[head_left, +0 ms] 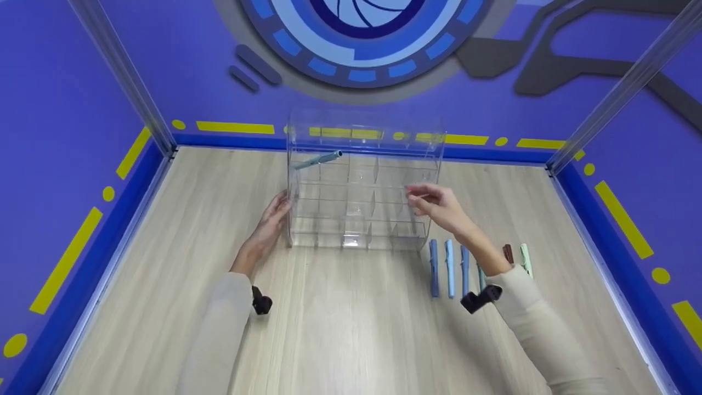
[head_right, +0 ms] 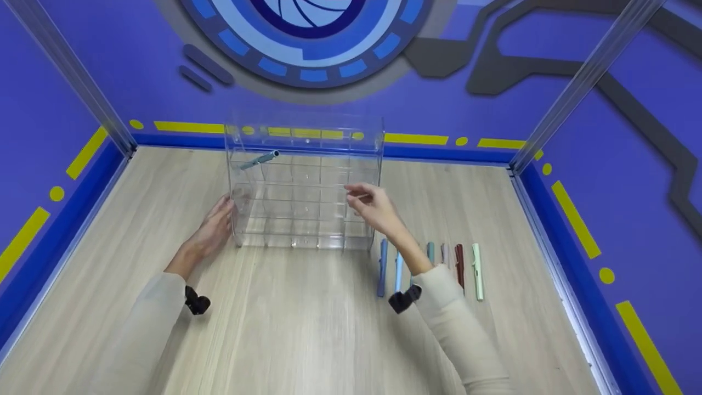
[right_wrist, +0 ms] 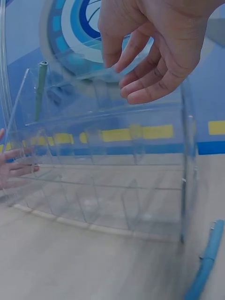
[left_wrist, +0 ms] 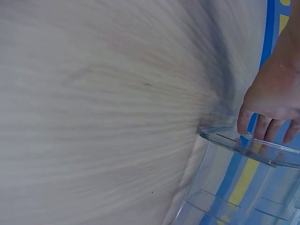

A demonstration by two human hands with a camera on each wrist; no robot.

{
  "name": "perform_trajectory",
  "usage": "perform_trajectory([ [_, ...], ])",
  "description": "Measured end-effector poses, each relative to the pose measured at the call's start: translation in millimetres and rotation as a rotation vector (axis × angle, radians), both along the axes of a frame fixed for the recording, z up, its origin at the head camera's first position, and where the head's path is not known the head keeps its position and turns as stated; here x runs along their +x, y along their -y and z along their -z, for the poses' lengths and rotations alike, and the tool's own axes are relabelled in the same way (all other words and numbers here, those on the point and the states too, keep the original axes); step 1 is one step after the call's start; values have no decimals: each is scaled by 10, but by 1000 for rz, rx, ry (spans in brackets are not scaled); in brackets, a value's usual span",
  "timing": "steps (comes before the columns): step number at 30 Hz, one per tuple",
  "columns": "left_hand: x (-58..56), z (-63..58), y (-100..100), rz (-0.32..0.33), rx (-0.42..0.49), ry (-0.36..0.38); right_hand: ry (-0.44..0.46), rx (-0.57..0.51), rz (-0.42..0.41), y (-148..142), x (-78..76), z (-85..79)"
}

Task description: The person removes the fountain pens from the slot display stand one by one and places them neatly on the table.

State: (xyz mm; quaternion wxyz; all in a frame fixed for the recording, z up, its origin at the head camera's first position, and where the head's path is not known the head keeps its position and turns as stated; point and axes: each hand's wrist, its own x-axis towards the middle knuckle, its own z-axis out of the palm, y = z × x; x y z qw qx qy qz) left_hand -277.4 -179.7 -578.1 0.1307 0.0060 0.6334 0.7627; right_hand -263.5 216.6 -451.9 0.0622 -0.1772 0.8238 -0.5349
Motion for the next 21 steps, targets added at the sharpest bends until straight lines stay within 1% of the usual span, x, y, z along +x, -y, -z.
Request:
perform_trajectory([
  [3,-25,11,-13,-10,-1,-15,18,-17,9,167,-65,-73],
  [8,-42,25,-3,-6,10,-30,12,-38,12,395,-160,-159],
  [15,-62,27,79,47,-14,-19,32,-142,29,687,-277,-161],
  [17,-64,29,95,71,-14,-30,13,-168,31,759,-299,-159],
  [21,-59,29,98,80,-13,-27,-24,-213,32,888,-327,-168],
])
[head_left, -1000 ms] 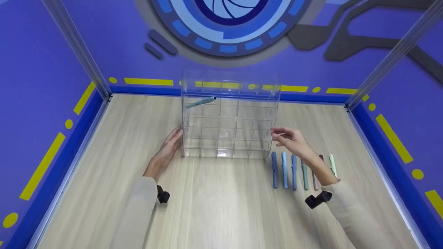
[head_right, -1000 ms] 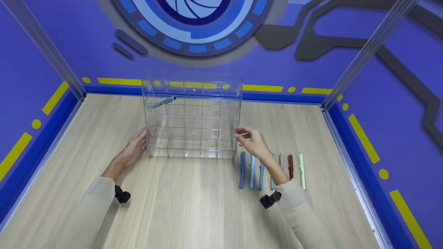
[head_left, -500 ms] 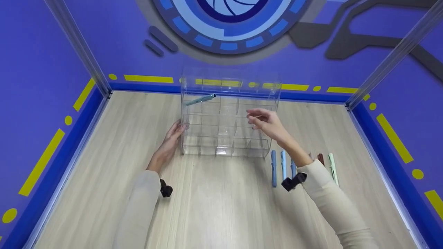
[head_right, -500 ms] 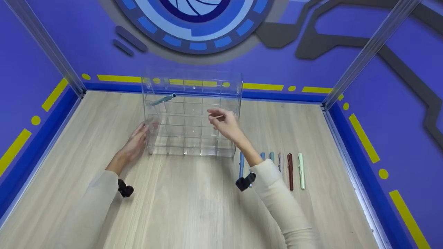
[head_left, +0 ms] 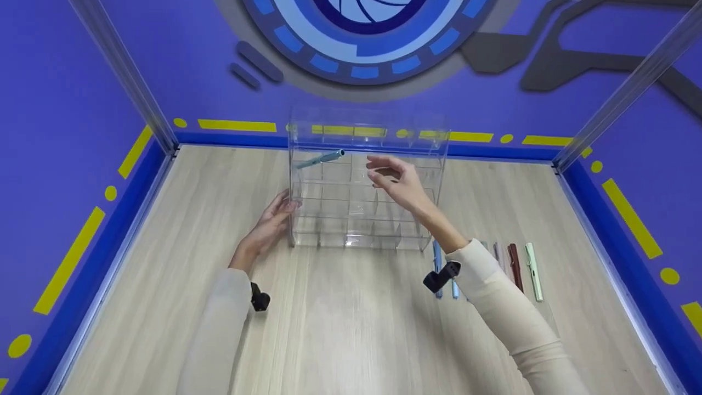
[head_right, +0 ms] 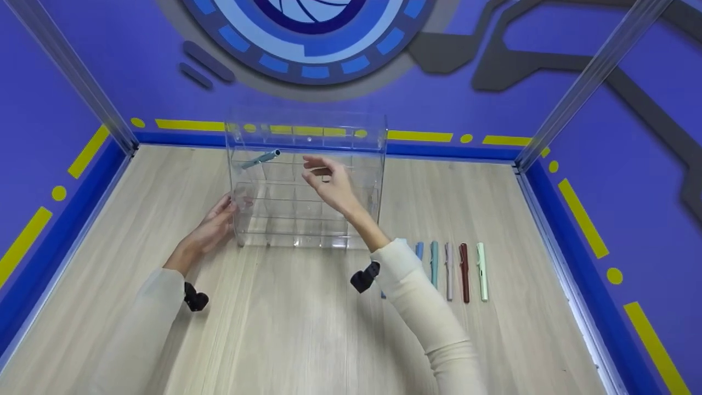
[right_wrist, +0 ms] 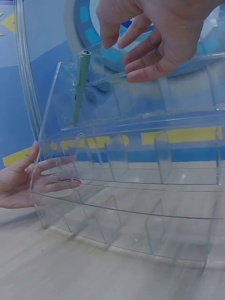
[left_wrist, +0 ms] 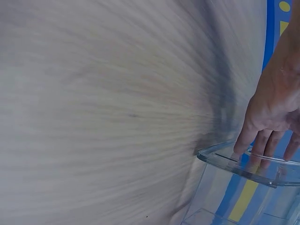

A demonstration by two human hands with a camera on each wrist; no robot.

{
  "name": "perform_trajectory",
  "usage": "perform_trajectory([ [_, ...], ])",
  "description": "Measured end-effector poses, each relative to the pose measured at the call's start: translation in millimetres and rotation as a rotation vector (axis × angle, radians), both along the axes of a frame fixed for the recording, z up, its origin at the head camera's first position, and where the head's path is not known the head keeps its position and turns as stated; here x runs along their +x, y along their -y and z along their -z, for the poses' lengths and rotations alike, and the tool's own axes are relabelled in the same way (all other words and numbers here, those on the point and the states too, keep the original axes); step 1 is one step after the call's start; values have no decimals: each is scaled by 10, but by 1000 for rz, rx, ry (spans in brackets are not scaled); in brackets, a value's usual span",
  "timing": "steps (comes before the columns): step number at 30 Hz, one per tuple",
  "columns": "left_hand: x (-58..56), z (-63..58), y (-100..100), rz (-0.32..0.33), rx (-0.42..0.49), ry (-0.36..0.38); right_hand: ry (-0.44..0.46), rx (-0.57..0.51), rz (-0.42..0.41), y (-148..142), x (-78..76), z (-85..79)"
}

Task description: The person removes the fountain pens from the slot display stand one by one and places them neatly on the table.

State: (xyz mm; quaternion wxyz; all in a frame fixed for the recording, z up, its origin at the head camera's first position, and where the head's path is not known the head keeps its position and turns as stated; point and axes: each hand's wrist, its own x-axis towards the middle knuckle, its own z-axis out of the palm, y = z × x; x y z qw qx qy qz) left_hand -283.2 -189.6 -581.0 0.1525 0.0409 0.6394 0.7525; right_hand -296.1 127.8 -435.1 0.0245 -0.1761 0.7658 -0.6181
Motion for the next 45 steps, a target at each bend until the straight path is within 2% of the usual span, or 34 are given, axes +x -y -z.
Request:
perform_trajectory([
  [6,-4,16,-17,-22,-2,24,17,-73,-2,206,-43,-19],
  [15,30,36,-44,6,-27,8,143,-132,0,499,-74,-3],
  [21,19,17,-91,-17,-22,26,197,-165,2,661,-90,-31],
  [26,-8,2,-154,-13,-44,33,260,-204,25,718,-120,26],
  [35,-18,24,-185,-9,-32,30,258,-271,57,767,-149,115],
  [41,35,34,-97,-62,-39,46,255,-284,38,877,-154,152],
  [45,31,35,-76,-61,-33,36,253,-292,54,887,-155,149],
])
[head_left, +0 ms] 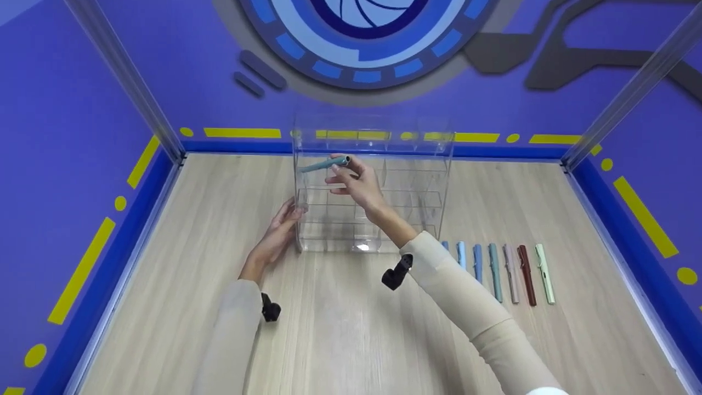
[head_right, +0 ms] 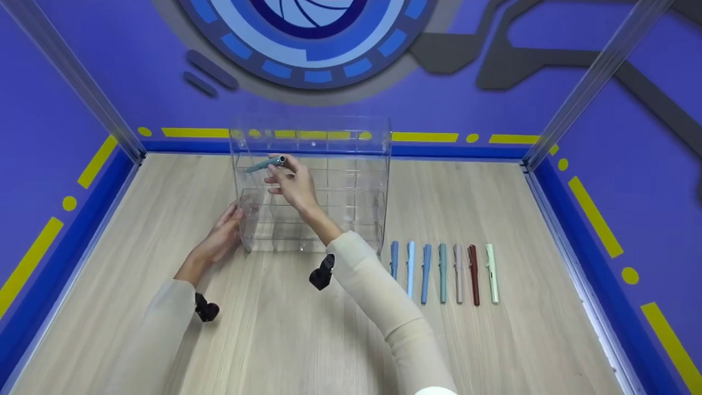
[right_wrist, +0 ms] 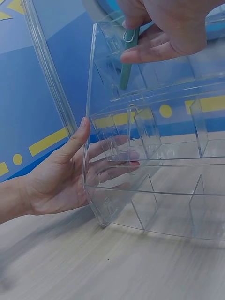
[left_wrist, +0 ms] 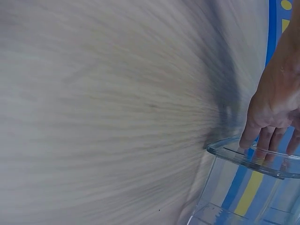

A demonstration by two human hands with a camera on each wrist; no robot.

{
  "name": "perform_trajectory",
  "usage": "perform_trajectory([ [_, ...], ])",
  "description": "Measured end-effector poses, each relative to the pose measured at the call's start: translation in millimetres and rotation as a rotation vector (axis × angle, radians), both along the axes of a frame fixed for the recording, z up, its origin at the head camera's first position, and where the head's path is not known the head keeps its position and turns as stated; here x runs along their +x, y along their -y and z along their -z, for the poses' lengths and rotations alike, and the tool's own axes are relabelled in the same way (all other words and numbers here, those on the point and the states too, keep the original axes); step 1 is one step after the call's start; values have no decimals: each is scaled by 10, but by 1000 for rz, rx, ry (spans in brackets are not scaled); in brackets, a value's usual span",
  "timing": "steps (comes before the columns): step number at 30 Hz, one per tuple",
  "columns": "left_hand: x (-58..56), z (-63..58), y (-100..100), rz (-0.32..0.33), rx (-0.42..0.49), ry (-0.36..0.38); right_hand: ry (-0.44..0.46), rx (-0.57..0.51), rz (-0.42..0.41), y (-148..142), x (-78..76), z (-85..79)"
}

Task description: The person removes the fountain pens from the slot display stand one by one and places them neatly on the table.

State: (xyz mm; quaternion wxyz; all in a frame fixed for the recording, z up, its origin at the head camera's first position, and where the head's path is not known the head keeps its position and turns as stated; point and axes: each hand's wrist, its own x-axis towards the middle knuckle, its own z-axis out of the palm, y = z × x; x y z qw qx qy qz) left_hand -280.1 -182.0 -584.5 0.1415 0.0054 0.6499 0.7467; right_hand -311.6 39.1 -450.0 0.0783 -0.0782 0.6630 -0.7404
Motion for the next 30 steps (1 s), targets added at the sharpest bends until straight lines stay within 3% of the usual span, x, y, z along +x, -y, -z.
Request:
perform_trajectory([
  [21,4,4,-15,0,28,-4,-92,-37,29,-280,82,-88],
  [30,4,0,-7,-2,30,-1,-90,-70,44,-400,125,-130],
])
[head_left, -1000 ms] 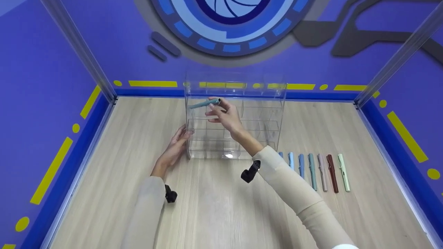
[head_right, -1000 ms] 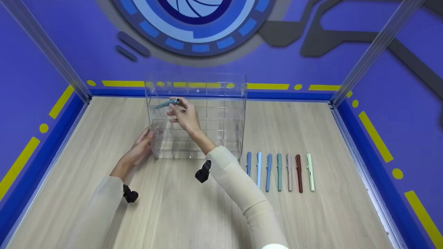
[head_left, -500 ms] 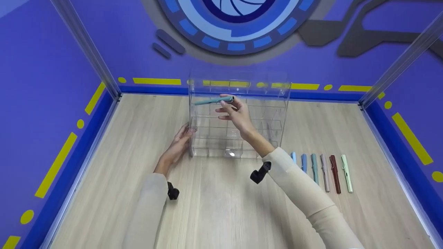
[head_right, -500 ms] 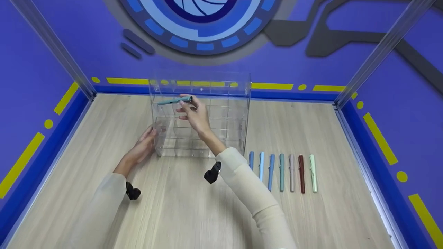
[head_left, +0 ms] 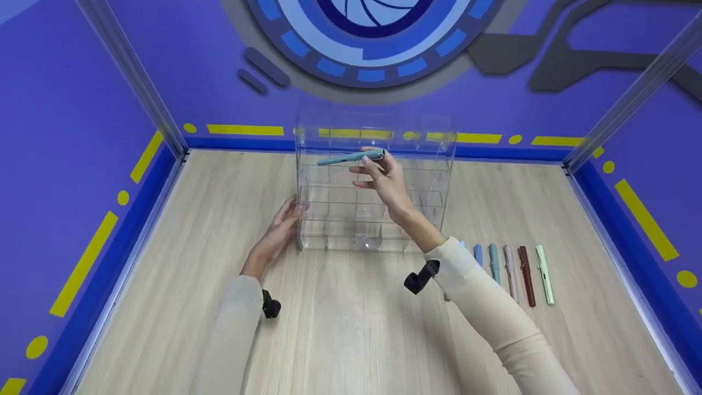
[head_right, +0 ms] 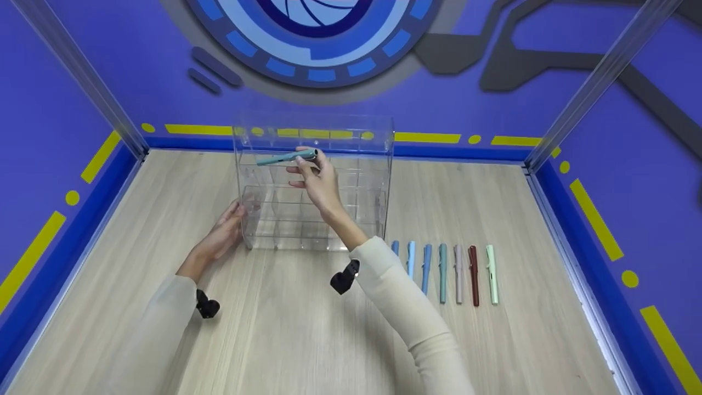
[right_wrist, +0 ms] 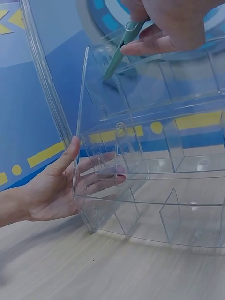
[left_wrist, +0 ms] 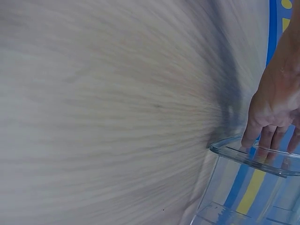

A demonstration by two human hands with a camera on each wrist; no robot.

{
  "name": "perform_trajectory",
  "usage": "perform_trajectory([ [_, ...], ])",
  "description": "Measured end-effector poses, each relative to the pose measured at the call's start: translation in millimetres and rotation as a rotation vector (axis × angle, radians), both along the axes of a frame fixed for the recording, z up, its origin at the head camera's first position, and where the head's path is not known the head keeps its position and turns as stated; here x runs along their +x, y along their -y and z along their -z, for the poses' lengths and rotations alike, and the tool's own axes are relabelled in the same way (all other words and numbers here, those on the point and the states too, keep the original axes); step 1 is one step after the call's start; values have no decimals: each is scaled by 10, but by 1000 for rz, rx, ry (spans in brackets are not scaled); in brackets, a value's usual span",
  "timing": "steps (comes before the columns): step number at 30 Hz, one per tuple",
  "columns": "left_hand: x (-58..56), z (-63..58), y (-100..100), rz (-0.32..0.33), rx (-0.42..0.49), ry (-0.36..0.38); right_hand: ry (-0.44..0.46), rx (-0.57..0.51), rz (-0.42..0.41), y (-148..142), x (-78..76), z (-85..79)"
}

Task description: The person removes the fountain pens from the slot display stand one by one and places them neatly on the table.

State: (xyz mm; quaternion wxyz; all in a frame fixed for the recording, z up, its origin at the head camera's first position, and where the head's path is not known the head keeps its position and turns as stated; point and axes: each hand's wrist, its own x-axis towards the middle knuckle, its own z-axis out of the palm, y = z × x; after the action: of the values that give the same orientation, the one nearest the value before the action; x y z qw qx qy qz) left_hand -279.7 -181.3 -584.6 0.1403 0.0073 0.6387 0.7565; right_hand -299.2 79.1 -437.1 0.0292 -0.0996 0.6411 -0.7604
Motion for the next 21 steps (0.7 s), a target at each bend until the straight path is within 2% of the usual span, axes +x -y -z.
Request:
perform_trajectory([
  [13,-2,-10,-3,6,-17,6,-32,-70,-51,-156,71,-6],
  [21,-4,-9,2,6,-21,13,20,-176,-37,-270,107,6],
])
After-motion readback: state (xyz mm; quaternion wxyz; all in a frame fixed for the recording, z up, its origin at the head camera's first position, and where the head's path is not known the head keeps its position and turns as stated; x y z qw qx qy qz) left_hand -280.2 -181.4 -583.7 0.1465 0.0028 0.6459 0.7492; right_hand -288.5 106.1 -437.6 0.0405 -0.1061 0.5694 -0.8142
